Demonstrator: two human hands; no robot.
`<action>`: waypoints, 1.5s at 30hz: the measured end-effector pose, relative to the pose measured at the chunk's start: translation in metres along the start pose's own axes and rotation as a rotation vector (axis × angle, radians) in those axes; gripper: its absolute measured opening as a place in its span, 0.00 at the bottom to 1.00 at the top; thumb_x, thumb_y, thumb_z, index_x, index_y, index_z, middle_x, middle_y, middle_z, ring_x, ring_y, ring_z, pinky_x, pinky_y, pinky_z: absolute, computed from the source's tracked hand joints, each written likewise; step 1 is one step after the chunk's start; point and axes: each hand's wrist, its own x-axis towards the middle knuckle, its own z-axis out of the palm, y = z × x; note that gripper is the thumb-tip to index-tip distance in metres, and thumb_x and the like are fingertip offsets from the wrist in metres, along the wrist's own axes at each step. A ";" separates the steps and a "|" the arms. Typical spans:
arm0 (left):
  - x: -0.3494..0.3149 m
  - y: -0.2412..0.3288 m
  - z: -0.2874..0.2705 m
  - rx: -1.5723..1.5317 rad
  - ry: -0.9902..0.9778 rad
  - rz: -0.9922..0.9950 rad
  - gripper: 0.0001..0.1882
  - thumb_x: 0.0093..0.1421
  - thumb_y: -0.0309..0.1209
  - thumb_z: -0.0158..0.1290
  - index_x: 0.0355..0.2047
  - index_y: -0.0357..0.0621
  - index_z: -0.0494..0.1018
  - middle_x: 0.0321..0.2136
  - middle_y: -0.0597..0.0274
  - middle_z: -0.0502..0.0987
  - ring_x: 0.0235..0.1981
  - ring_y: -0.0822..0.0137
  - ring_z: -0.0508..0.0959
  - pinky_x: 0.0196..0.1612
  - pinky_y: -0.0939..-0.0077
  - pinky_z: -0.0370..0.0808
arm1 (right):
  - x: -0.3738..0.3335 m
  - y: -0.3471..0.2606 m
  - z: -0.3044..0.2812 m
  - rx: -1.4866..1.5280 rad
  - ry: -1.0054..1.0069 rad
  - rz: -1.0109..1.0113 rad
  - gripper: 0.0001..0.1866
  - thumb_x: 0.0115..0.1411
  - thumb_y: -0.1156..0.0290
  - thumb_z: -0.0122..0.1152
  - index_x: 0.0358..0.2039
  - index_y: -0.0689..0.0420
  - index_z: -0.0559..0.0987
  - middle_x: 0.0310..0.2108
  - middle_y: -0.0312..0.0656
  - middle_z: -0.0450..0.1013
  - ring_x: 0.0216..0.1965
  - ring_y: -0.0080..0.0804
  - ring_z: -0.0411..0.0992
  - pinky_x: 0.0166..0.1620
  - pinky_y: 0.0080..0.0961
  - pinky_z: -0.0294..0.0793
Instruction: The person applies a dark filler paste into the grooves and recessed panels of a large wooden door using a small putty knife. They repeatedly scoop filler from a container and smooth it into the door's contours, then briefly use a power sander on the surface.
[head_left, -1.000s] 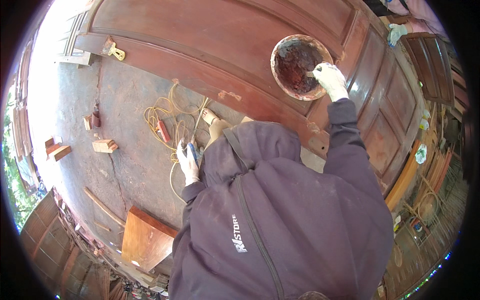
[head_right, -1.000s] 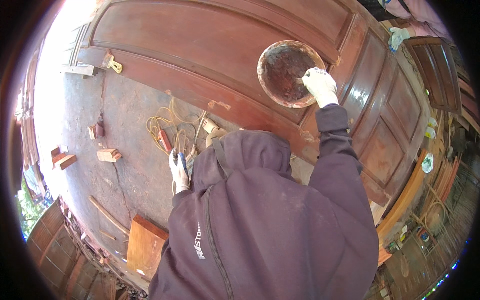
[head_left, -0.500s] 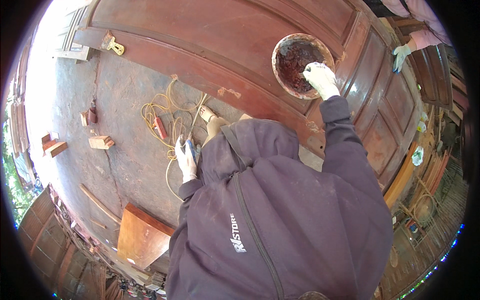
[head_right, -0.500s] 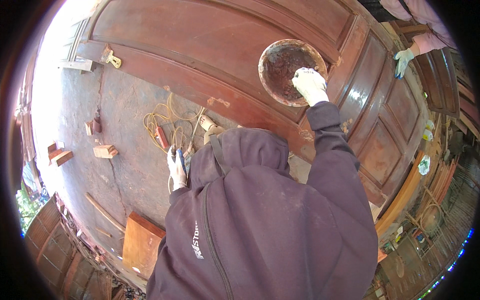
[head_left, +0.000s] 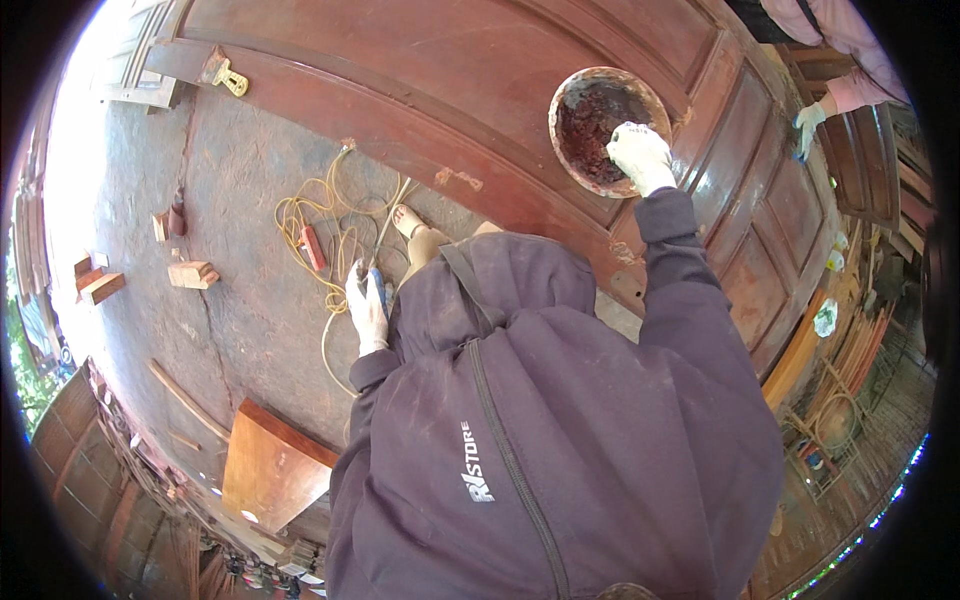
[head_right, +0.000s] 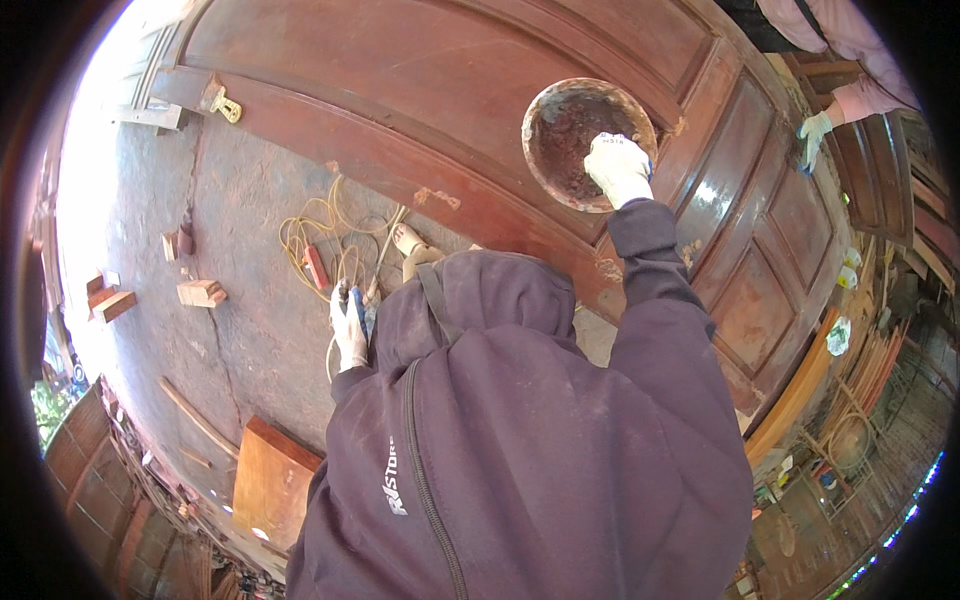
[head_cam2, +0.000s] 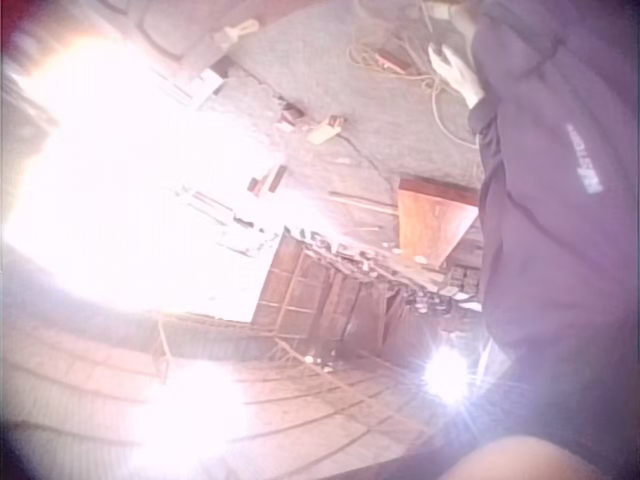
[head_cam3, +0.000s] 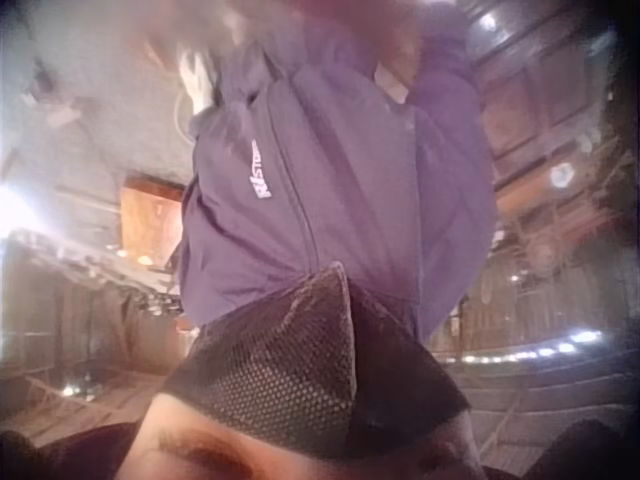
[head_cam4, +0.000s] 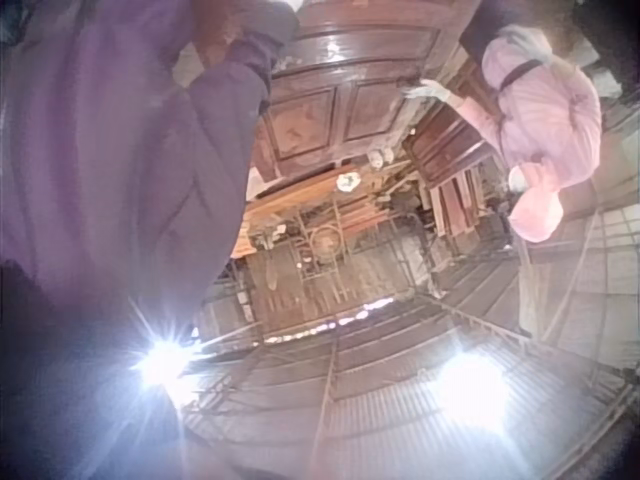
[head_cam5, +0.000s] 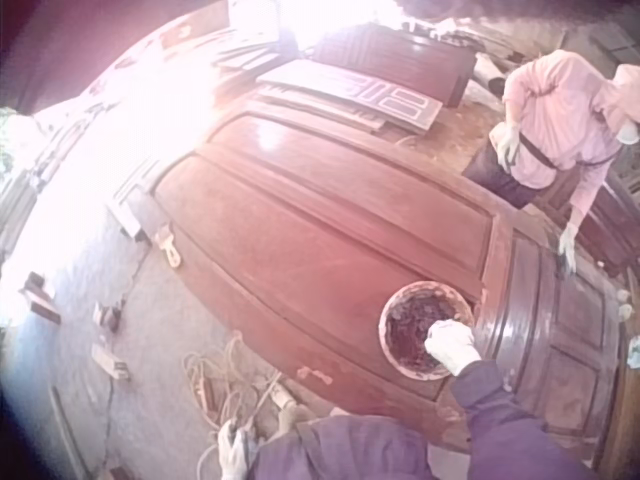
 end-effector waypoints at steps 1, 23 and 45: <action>0.001 0.004 -0.001 0.034 0.001 0.019 0.25 0.67 0.38 0.53 0.61 0.40 0.67 0.56 0.51 0.70 0.54 0.59 0.72 0.56 0.65 0.71 | 0.003 0.002 0.004 -0.002 0.009 0.000 0.16 0.54 0.67 0.52 0.37 0.58 0.84 0.40 0.56 0.79 0.46 0.54 0.78 0.50 0.44 0.77; 0.010 -0.021 0.002 -0.018 -0.003 0.002 0.24 0.68 0.37 0.52 0.60 0.40 0.67 0.57 0.50 0.71 0.58 0.56 0.70 0.62 0.64 0.64 | -0.044 -0.008 -0.021 1.120 -0.060 -0.088 0.09 0.65 0.69 0.58 0.41 0.58 0.80 0.25 0.29 0.72 0.26 0.13 0.66 0.29 0.16 0.68; 0.186 0.052 0.163 -0.546 0.416 0.348 0.32 0.74 0.49 0.32 0.69 0.39 0.54 0.68 0.49 0.58 0.69 0.56 0.57 0.71 0.65 0.51 | 0.039 -0.330 0.066 0.533 0.351 -0.950 0.17 0.63 0.78 0.58 0.53 0.53 0.78 0.37 0.46 0.74 0.36 0.44 0.76 0.39 0.33 0.75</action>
